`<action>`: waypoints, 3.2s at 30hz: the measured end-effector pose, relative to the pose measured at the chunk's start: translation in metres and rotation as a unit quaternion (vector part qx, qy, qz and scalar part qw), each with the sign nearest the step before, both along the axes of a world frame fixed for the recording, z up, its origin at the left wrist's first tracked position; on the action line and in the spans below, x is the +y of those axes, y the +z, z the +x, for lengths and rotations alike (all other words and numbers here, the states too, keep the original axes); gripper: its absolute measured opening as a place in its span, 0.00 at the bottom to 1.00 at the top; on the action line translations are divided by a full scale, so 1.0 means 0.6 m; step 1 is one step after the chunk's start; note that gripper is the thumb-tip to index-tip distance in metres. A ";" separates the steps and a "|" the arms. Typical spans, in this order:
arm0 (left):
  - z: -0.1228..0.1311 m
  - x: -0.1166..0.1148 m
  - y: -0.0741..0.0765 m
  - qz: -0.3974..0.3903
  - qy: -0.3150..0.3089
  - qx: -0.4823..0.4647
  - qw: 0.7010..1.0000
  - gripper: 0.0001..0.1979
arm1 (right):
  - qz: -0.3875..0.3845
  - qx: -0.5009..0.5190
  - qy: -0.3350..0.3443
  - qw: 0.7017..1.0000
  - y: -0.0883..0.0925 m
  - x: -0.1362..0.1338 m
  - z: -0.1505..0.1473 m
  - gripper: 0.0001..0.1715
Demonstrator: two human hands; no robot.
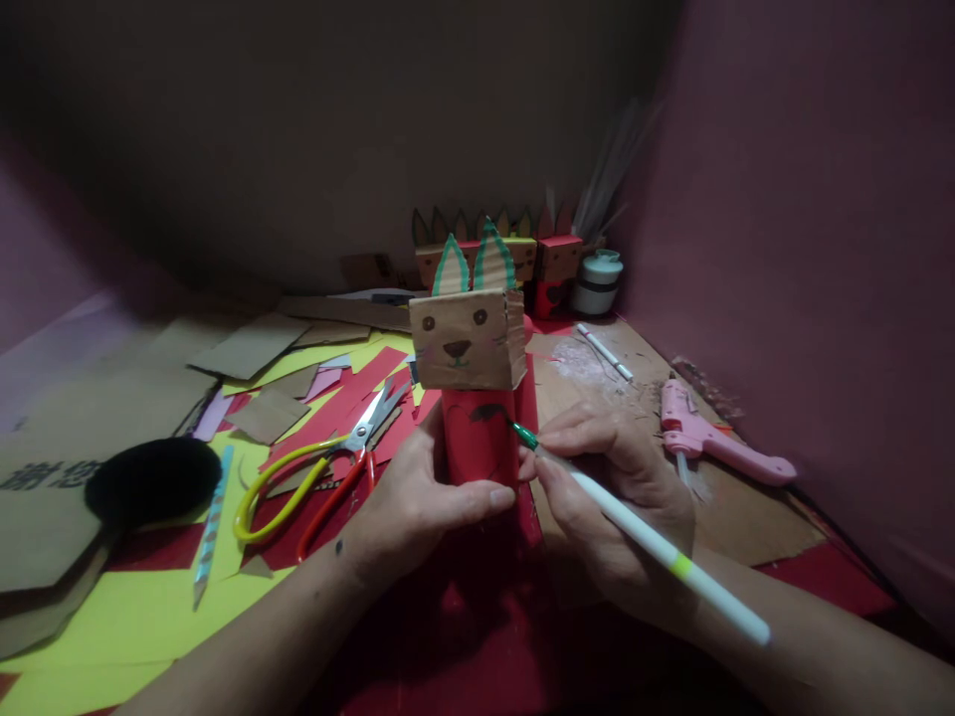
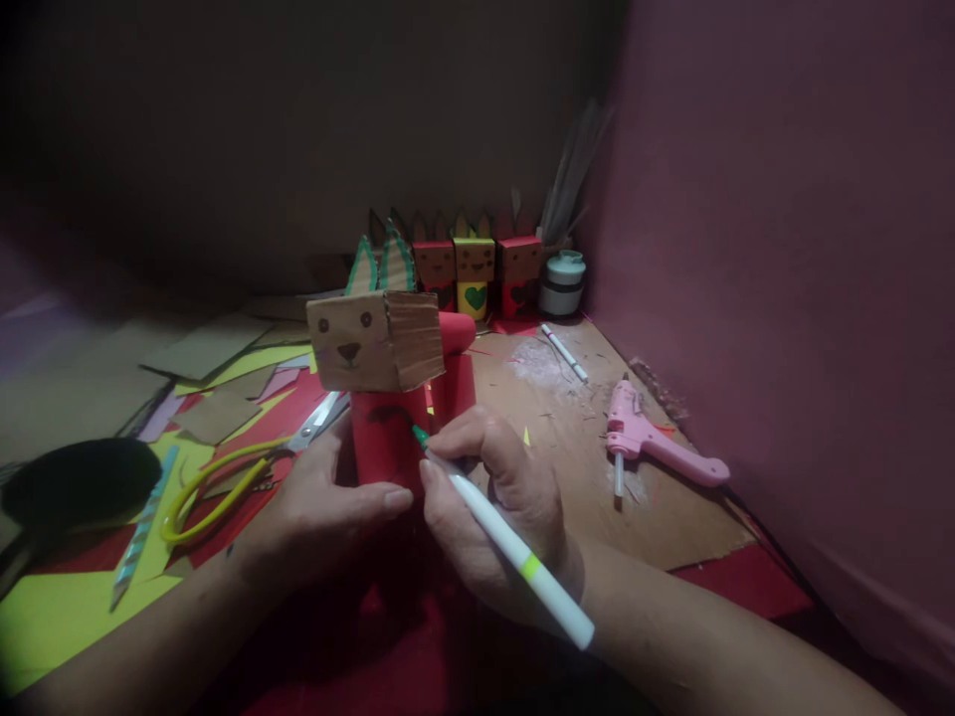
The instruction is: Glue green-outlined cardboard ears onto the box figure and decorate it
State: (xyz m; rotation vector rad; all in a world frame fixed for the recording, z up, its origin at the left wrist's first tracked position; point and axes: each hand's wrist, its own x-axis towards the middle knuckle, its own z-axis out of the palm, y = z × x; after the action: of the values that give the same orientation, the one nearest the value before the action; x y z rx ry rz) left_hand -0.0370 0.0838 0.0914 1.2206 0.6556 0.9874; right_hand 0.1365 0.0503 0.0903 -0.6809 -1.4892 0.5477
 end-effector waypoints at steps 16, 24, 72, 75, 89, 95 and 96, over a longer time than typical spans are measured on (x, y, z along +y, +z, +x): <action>0.001 -0.001 0.001 0.000 0.007 0.008 1.000 0.23 | -0.004 0.001 0.003 1.000 0.000 0.000 0.001 0.14; 0.002 -0.002 0.002 -0.005 0.003 0.008 1.000 0.24 | -0.002 -0.003 -0.005 1.000 0.001 -0.001 0.002 0.14; 0.000 0.001 -0.001 -0.002 -0.009 -0.003 1.000 0.22 | 0.006 0.006 0.007 1.000 -0.006 0.002 0.004 0.14; -0.001 0.000 -0.002 0.000 -0.007 -0.006 1.000 0.22 | 0.014 0.001 0.001 1.000 -0.003 0.002 0.002 0.14; 0.002 -0.001 0.005 0.009 0.011 0.006 1.000 0.24 | 0.037 0.000 -0.005 0.999 -0.002 0.005 0.000 0.16; 0.001 0.000 0.003 0.000 0.008 0.016 1.000 0.23 | 0.019 0.004 0.009 1.000 -0.004 0.003 0.001 0.15; 0.001 0.000 0.003 0.000 0.010 0.019 1.000 0.23 | 0.015 0.002 0.007 1.000 -0.004 0.002 0.000 0.15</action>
State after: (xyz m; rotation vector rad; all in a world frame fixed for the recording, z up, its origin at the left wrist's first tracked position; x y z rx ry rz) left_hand -0.0364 0.0838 0.0934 1.2374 0.6981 0.9832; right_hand 0.1368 0.0517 0.0882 -0.6467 -1.4956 0.5362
